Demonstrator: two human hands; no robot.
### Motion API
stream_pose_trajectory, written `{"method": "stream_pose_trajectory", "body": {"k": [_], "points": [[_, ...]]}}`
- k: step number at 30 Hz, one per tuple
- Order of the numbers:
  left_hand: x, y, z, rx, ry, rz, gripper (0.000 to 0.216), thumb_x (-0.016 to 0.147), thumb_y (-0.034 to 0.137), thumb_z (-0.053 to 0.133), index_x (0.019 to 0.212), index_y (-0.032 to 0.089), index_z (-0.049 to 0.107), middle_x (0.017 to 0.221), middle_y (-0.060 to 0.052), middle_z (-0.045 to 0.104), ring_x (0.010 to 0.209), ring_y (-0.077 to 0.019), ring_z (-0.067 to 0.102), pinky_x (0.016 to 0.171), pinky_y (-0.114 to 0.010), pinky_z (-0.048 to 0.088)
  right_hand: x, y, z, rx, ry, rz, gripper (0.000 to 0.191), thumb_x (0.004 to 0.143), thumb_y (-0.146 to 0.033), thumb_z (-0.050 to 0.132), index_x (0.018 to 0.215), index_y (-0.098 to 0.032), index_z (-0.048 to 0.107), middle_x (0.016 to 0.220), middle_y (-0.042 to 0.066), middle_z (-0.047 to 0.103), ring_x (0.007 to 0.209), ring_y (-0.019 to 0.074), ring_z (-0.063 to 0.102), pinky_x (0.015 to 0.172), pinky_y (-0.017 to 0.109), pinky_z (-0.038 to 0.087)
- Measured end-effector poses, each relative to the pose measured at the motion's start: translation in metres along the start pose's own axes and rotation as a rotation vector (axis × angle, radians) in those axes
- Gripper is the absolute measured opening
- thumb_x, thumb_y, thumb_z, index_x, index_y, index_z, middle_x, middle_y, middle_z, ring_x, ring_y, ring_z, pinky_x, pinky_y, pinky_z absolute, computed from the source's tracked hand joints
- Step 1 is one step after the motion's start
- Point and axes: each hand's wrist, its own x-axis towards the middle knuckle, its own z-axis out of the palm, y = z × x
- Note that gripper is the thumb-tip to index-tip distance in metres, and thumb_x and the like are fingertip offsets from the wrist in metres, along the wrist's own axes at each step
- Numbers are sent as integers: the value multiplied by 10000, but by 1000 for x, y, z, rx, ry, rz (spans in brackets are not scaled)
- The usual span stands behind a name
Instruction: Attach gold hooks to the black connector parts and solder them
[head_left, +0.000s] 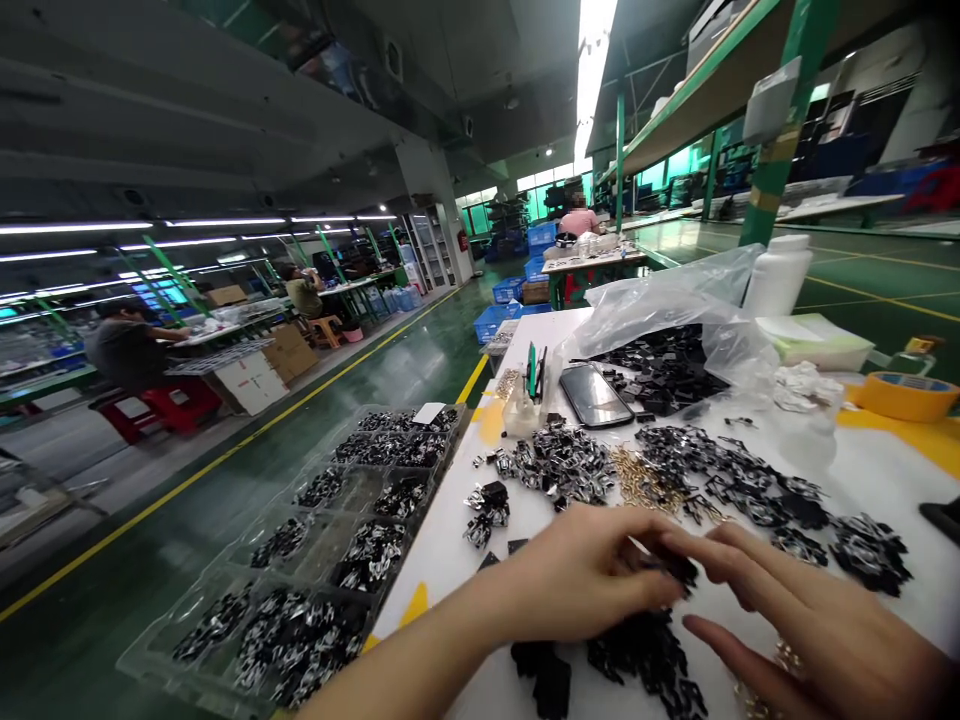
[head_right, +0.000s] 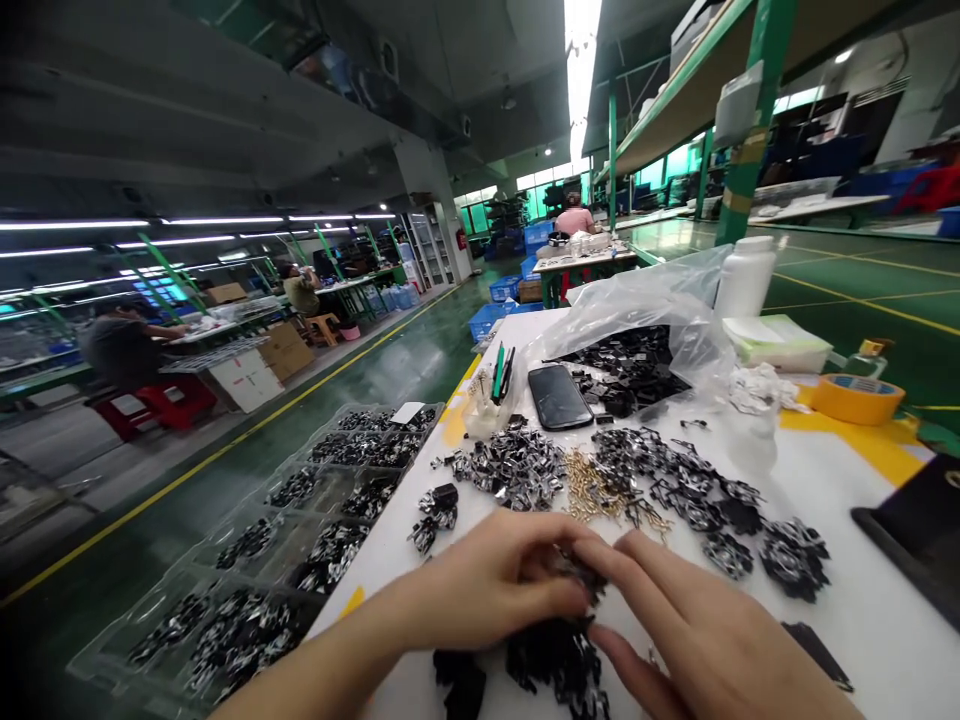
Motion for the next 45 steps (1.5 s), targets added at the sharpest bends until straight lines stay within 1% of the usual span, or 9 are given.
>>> {"method": "stream_pose_trajectory", "body": {"k": [8, 12, 16, 26, 30, 33, 39, 42, 45], "points": [[-30, -10, -78, 624, 355, -384, 272, 877, 255, 397, 1040, 234, 613, 1032, -65, 672, 889, -241, 605, 750, -344, 443, 4, 14, -12, 84, -16, 262, 464, 927, -426, 381, 1348, -238, 330, 872, 60, 631, 650, 170, 638, 508, 253, 501], [-28, -26, -78, 728, 219, -524, 218, 781, 216, 476, 816, 238, 689, 814, -60, 708, 765, -250, 625, 650, -315, 420, 11, 22, -22, 58, 36, 358, 450, 924, -437, 368, 1319, -222, 357, 792, 23, 613, 552, 142, 603, 491, 264, 474], [-21, -31, -76, 795, 166, -577, 221, 768, 248, 479, 788, 247, 699, 854, -63, 717, 790, -256, 632, 652, -310, 411, 15, 39, -37, -41, 59, 495, 434, 913, -435, 378, 1285, -213, 399, 761, 15, 624, 578, 161, 601, 484, 278, 439], [-12, -25, -80, 836, 264, -597, 287, 836, 415, 416, 828, 238, 641, 882, -64, 703, 816, -294, 627, 627, -336, 405, -1, 59, -17, -292, -262, 415, 87, 798, -275, 555, 833, -195, 556, 796, 63, 631, 763, 250, 599, 542, 312, 428], [-2, -12, -58, 556, 337, -346, 244, 877, 409, 428, 902, 240, 603, 876, -14, 685, 794, -209, 617, 683, -299, 430, -1, 52, -12, -298, -276, 404, 108, 742, -153, 547, 843, -188, 527, 730, 59, 623, 739, 245, 586, 523, 300, 403], [3, -5, -34, 185, 232, -181, 195, 887, 366, 466, 927, 234, 605, 823, 2, 659, 773, -166, 602, 677, -265, 450, 0, 53, -15, -278, -266, 407, 151, 716, -88, 515, 832, -183, 509, 685, 59, 606, 707, 245, 579, 505, 297, 379], [10, -8, -2, -523, 49, -234, 313, 882, 345, 524, 1165, 212, 520, 1042, -66, 612, 850, -160, 615, 706, -279, 514, 10, 43, -25, -133, -188, 386, 89, 818, -142, 457, 882, -201, 472, 744, 33, 575, 699, 188, 564, 550, 280, 422], [13, -12, 8, -795, -27, -322, 392, 890, 341, 521, 1245, 182, 472, 1138, -107, 590, 877, -162, 638, 776, -306, 522, 20, 22, -26, 153, -83, 328, 130, 882, -157, 416, 994, -215, 449, 822, 22, 575, 744, 142, 562, 641, 247, 464], [16, -13, 11, -880, -41, -337, 322, 880, 314, 554, 1161, 157, 561, 975, -64, 633, 792, -122, 639, 789, -273, 512, 27, 4, -24, 490, -40, 228, 230, 875, -99, 421, 1059, -237, 435, 883, 19, 584, 813, 136, 560, 711, 250, 476]]}}
